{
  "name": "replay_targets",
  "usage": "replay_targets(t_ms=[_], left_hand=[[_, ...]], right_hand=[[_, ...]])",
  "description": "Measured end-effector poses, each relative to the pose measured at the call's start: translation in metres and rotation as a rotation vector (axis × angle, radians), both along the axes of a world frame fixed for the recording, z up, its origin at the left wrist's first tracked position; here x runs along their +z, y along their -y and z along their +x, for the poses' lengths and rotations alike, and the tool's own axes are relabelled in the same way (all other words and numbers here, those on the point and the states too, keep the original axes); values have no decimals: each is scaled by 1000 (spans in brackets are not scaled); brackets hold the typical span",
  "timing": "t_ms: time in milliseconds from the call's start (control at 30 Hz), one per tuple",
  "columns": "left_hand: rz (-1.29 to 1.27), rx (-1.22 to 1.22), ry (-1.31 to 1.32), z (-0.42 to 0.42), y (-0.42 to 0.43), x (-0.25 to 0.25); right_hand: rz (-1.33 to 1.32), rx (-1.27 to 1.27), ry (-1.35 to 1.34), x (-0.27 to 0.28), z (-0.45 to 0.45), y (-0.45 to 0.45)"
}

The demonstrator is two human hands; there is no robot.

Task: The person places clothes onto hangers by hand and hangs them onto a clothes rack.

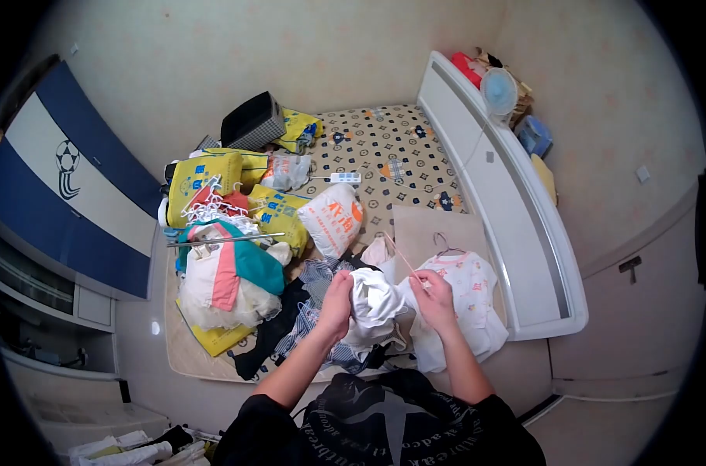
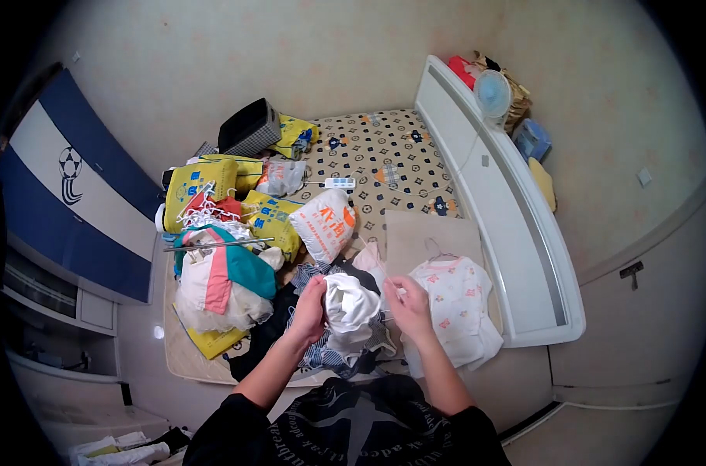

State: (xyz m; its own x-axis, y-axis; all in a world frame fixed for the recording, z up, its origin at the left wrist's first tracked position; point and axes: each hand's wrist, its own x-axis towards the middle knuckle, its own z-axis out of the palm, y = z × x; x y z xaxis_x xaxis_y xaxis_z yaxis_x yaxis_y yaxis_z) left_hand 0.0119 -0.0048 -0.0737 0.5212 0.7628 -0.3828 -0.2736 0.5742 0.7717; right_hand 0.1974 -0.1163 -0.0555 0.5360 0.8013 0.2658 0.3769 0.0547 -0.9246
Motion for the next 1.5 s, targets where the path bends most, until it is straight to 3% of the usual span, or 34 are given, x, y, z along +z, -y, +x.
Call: replay_targets(t_ms=[67,133,200,300,433,633,767,800,900,967,1100,1167,1267,1400,1467,1500], left_hand=[[193,64,-99,-3,1,-5],[383,137,-164,-4,4,-2],[411,174,-164,-5,2,-3],[495,209,-253,-5,2,-6],[744,201,-470,-1,12,21],[1082,48,-566,8,45,52],[1332,-60,-434,6,48,58],[1302,-220,-573,-5,46,62],[1664,93,-582,-20,16,91],[1815,69,-801,-23,2,121],[1813,-367,-762,-27,-24,105],[1883,-398,-747,-22,-20,106],[1857,-444,-657,-10,-9,97],[1695,-386,-613,-8,-7,101],[1628,-330,-620,-14,-9,107],[1595,-301,-624,-18,-11,108]], right_hand=[[-3,-9,-195,15,2,8],[-109,77,-202,33,6,28],[-151,198,-167,50,8,49],[-253,407,-332,65,-3,61],[-413,320,-120,68,-16,54],[-235,272,-144,27,-34,32],[-98,291,-439,-13,-36,14],[-89,316,-573,-15,-33,14],[-39,353,-410,13,-26,18],[-73,385,-426,19,-22,17],[35,389,-360,30,-20,12],[128,316,-337,38,-26,7],[37,404,-366,29,-23,4],[124,340,-183,45,-16,4],[316,90,114,41,10,11],[326,-11,80,32,23,16]])
